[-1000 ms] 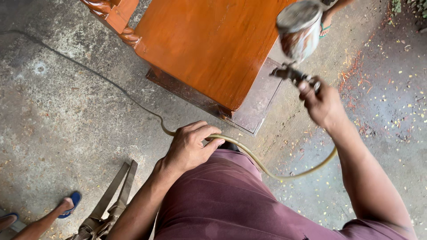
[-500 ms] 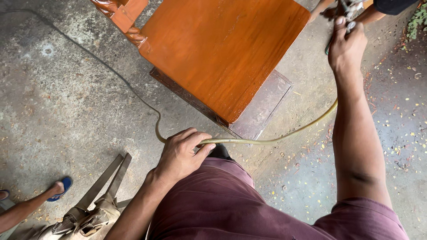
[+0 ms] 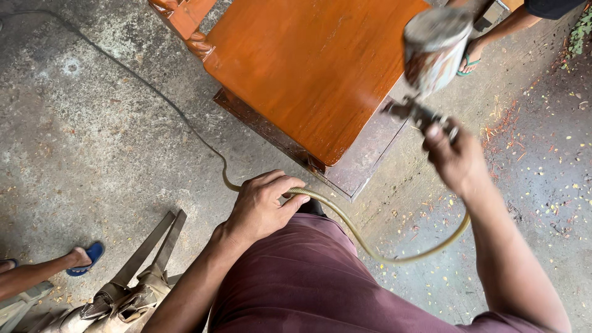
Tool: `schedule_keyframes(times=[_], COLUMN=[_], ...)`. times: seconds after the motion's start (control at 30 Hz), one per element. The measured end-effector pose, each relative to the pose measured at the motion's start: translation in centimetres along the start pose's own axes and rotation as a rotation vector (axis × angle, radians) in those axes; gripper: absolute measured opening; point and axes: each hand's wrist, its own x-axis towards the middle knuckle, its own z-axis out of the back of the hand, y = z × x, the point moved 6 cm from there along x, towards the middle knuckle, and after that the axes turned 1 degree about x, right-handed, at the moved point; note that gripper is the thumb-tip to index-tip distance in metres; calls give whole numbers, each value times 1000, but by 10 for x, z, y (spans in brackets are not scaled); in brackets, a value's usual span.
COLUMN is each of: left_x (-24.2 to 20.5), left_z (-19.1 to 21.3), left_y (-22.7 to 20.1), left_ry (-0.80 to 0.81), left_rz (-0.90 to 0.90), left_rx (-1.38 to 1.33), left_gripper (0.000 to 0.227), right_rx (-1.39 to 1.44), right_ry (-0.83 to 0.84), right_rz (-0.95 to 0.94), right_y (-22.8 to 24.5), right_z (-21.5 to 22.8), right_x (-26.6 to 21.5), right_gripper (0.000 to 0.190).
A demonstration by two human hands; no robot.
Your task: The person uses a spray gun to apply a brown finish to a wooden chair, covering the legs, seat, and backrest. The chair is repositioned to access different sides, and the person sprays each section methodically.
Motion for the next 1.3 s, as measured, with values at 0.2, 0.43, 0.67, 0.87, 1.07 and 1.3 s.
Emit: schedule_keyframes(times=[0.2, 0.43, 0.67, 0.87, 1.07, 1.3], left_x=[2, 4, 3, -4, -8, -9], left_z=[2, 7, 12, 20, 25, 36], left_y=[0, 1, 5, 7, 12, 11], left_ry=[9, -27, -72, -149, -163, -191], left_rz=[-19, -14, 99, 111, 165, 98], left_rx=[-10, 22, 51, 105, 80, 82], left_gripper=[24, 23, 18, 19, 20, 20], right_rx=[-95, -12, -76, -199, -19, -32], right_ry=[311, 126, -89, -350, -126, 4], right_rz=[11, 70, 220, 540, 363, 183], right_y=[10, 30, 33, 33, 32, 64], right_z=[-43, -33, 10, 23, 1, -23], right_x=[-52, 32, 151, 250, 251, 134], right_gripper=[61, 65, 64, 59, 62, 64])
